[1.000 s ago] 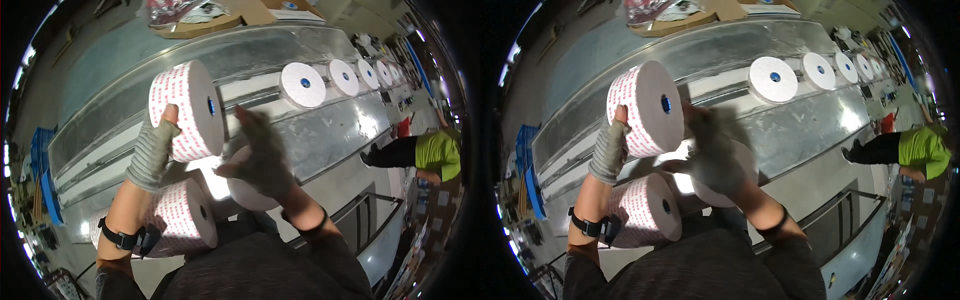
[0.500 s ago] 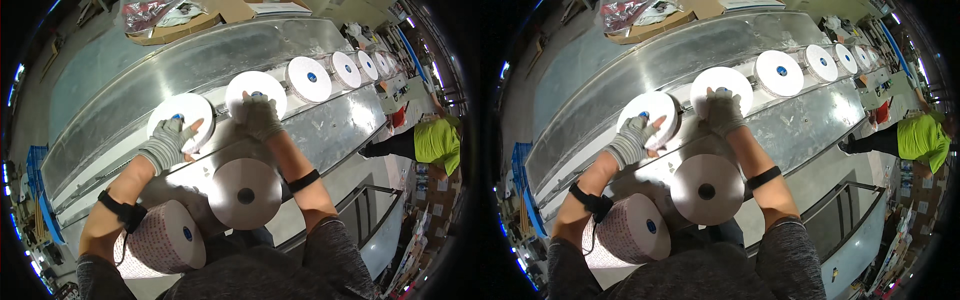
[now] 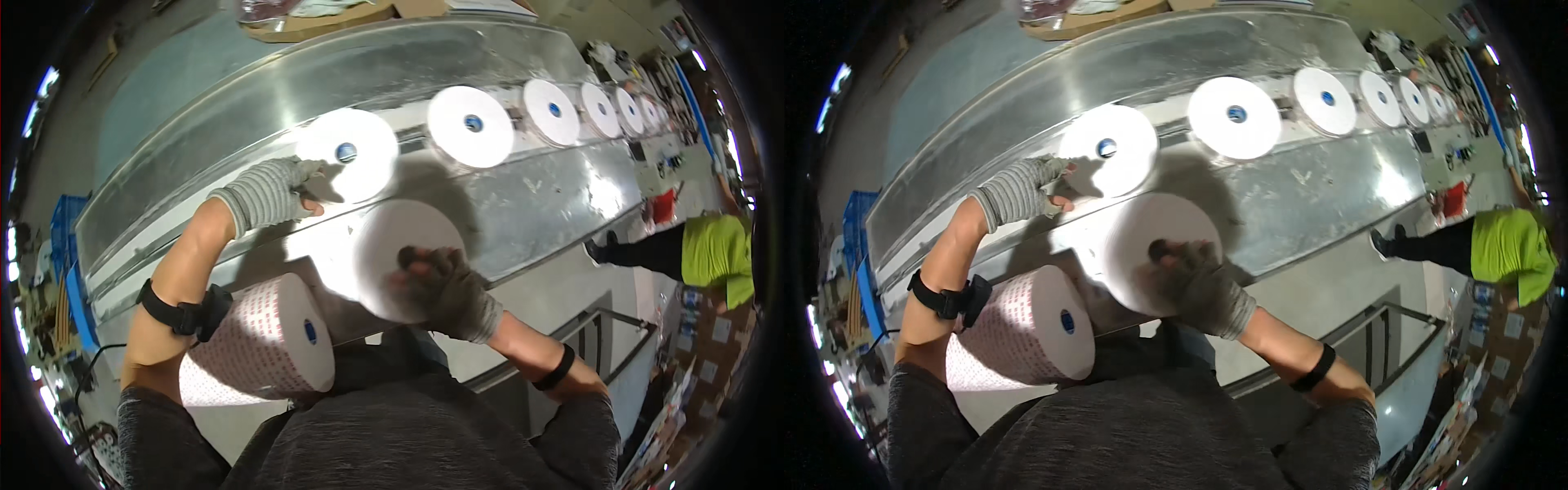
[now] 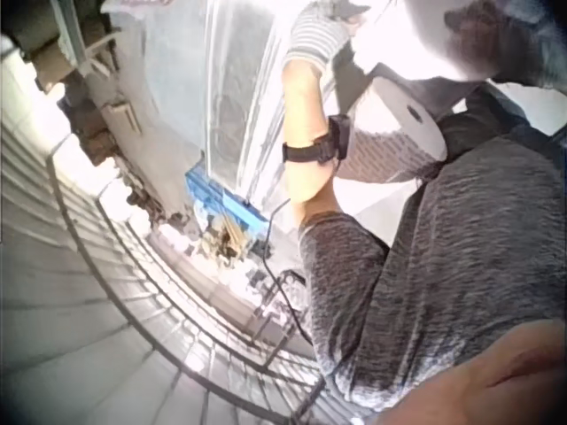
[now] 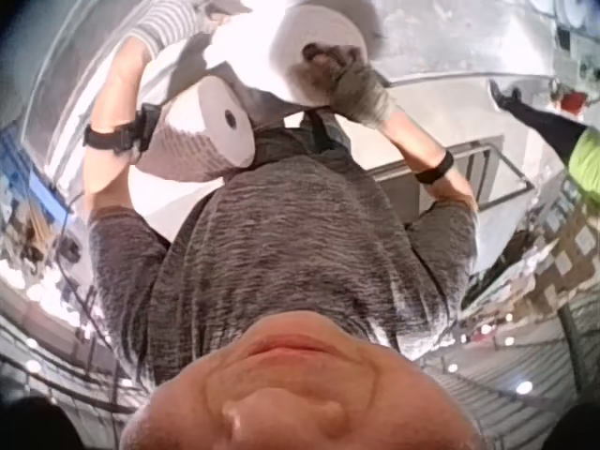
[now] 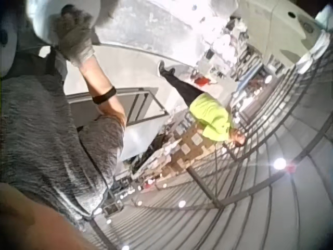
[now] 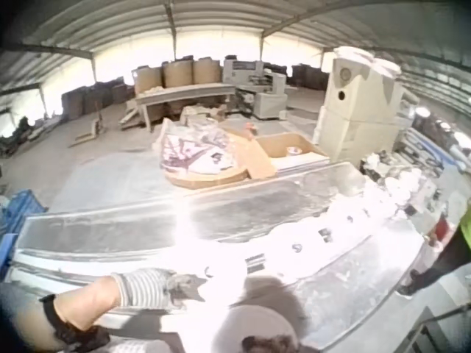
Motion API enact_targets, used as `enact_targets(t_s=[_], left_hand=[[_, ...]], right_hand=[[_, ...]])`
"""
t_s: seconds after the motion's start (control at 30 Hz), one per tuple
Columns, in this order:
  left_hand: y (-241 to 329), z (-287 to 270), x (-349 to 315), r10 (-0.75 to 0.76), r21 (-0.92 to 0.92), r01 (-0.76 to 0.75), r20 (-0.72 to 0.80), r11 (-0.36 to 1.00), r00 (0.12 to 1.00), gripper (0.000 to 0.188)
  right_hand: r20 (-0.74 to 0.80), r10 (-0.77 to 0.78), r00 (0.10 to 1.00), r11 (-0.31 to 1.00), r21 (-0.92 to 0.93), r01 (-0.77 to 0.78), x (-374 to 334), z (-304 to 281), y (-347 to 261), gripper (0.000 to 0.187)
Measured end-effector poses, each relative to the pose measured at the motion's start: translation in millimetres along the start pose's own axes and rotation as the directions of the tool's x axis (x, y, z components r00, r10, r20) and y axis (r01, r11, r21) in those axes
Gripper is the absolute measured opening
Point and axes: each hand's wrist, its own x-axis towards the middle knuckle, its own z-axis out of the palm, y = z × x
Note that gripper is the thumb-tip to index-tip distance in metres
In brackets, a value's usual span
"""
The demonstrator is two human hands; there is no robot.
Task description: Manually placing rolls of labels onto a conveyor and stacking them on a nearby table.
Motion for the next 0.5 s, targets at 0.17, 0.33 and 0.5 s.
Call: enact_targets(t_s=[0.17,0.33,0.5], left_hand=[[12.1,38.0,-52.6,0.386,-0.349,-0.453,-0.246,0.821,0.889,0.104],[35.1,40.3,-79.6,0.193,-0.079,-0.345,-0.703,0.935,0.685,0.124],[0.2,25.9,-153.5,-0.303,-0.639,-0.283,-0.649,0.715,0.698,0.081]], right_hand=[[-0.512,0.201,0.835,0.890,0.452,0.063,91.7,-81.4,-19.4,0.061],[-0.220,0.476,0.852,0.385,0.923,0.024,152.3,-81.4,-53.0,0.044],[-0.262,0.451,0.853,0.156,0.964,0.214,191.1,-11.2,-34.4,0.042]])
